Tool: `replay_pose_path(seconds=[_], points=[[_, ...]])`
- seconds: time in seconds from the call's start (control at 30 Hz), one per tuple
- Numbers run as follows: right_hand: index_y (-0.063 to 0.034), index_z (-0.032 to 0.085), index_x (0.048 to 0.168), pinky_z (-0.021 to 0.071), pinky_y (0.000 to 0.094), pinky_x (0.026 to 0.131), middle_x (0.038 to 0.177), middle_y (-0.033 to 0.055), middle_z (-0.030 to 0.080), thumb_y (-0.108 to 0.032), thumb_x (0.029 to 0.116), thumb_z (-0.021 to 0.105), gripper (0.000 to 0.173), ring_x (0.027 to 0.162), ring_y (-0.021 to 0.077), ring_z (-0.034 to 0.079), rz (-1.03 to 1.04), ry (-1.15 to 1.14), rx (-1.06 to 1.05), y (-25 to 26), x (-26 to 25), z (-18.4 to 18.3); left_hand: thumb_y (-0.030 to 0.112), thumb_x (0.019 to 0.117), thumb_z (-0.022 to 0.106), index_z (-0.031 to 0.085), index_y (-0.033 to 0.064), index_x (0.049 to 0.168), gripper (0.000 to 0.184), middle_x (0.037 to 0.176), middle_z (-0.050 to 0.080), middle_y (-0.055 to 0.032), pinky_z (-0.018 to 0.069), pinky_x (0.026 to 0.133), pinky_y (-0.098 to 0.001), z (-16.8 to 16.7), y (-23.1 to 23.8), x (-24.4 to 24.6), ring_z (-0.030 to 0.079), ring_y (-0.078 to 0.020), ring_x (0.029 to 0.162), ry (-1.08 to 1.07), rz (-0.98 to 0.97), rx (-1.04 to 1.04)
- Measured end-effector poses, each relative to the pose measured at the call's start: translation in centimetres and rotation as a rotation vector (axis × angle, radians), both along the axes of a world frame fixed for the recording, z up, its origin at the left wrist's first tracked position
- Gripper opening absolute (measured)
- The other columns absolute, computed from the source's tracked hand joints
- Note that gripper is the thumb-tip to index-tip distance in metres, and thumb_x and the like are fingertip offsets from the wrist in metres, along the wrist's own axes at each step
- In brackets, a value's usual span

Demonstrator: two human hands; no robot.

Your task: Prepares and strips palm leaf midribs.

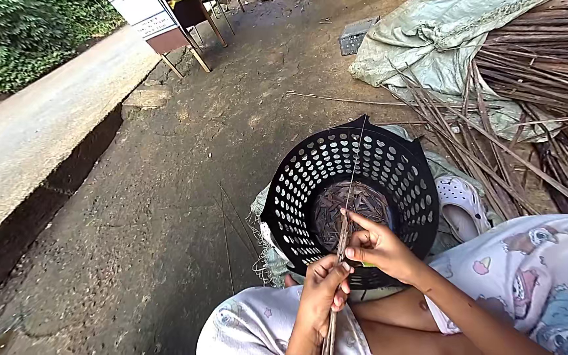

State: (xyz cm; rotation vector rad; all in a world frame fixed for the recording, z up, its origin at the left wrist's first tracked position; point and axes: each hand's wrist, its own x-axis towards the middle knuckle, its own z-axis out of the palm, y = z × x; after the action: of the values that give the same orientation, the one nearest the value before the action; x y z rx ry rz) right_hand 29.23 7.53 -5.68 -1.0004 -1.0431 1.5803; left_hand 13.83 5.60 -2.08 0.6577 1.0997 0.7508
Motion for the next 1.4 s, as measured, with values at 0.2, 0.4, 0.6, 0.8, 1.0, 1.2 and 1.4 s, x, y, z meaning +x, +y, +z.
replay_pose_path(seconds=[0.2, 0.4, 0.6, 0.8, 1.0, 1.2, 1.4], points=[[0.0229, 0.01, 0.149, 0.0473, 0.0091, 0.068, 0.073, -0.0116, 0.058, 0.003, 0.0832, 0.07, 0.091, 0.066, -0.0096, 0.055, -0.2, -0.121, 0.141, -0.1, -1.0, -0.1, -0.011, 0.0964, 0.037, 0.063, 0.0075, 0.082, 0.035, 0.052, 0.054, 0.0137, 0.0344, 0.04, -0.0052, -0.1, 0.0, -0.1, 0.044, 0.0112, 0.04, -0.015, 0.008, 0.037], [0.0231, 0.011, 0.148, 0.0437, 0.0067, 0.064, 0.073, -0.0106, 0.058, 0.003, 0.0863, 0.068, 0.086, 0.063, -0.0115, 0.052, -0.298, -0.172, 0.135, 1.0, -0.3, -0.3, -0.009, 0.0993, 0.035, 0.062, 0.0074, 0.083, 0.036, 0.052, 0.054, 0.0134, 0.0346, 0.04, -0.0051, 0.0, 0.0, -0.1, 0.043, 0.0114, 0.04, -0.029, -0.016, 0.008], [0.0205, 0.015, 0.149, 0.0468, 0.0091, 0.065, 0.075, -0.0081, 0.06, 0.003, 0.0946, 0.059, 0.072, 0.063, -0.0096, 0.054, -0.456, -0.197, 0.064, 2.8, 3.0, -0.3, -0.004, 0.1028, 0.03, 0.061, 0.0072, 0.082, 0.039, 0.05, 0.05, 0.0134, 0.0341, 0.039, -0.0058, -0.2, -0.5, -0.9, 0.042, 0.0103, 0.039, -0.016, -0.04, -0.069], [0.0136, 0.006, 0.153, 0.0513, 0.0149, 0.068, 0.073, -0.0123, 0.061, 0.002, 0.0832, 0.067, 0.093, 0.063, -0.0056, 0.059, 0.205, -0.052, -0.146, 0.2, 0.9, 1.4, -0.002, 0.1049, 0.025, 0.056, 0.0104, 0.08, 0.041, 0.051, 0.049, 0.013, 0.0329, 0.038, -0.006, 0.1, 0.5, 0.0, 0.04, 0.0097, 0.038, -0.054, -0.028, -0.095], [0.0143, 0.019, 0.152, 0.046, 0.0118, 0.061, 0.075, -0.0065, 0.063, 0.004, 0.0934, 0.061, 0.073, 0.061, -0.0065, 0.054, -0.268, -0.139, -0.124, 2.9, 1.2, 0.7, 0.0, 0.1054, 0.026, 0.06, 0.0086, 0.081, 0.043, 0.05, 0.049, 0.0136, 0.0334, 0.039, -0.0062, -0.3, -0.3, -0.7, 0.042, 0.0102, 0.038, -0.07, -0.088, -0.083], [0.012, 0.022, 0.151, 0.0471, 0.0125, 0.062, 0.075, -0.0125, 0.063, 0.0, 0.0897, 0.059, 0.073, 0.062, -0.0075, 0.055, 0.017, -0.073, -0.108, 1.4, 2.7, 1.3, 0.005, 0.1072, 0.021, 0.061, 0.0059, 0.086, 0.045, 0.052, 0.051, 0.013, 0.0347, 0.039, -0.0059, -0.4, 0.2, -0.4, 0.043, 0.0098, 0.038, -0.077, -0.042, -0.111], [0.0143, 0.01, 0.153, 0.05, 0.0139, 0.067, 0.072, -0.0105, 0.06, 0.007, 0.0857, 0.065, 0.087, 0.062, -0.0052, 0.058, 0.074, -0.039, -0.158, 1.4, 0.2, 1.2, 0.004, 0.1068, 0.021, 0.059, 0.0095, 0.081, 0.047, 0.05, 0.049, 0.014, 0.0331, 0.038, -0.0061, -0.2, 0.0, -0.6, 0.042, 0.0101, 0.038, -0.061, -0.031, -0.094]])
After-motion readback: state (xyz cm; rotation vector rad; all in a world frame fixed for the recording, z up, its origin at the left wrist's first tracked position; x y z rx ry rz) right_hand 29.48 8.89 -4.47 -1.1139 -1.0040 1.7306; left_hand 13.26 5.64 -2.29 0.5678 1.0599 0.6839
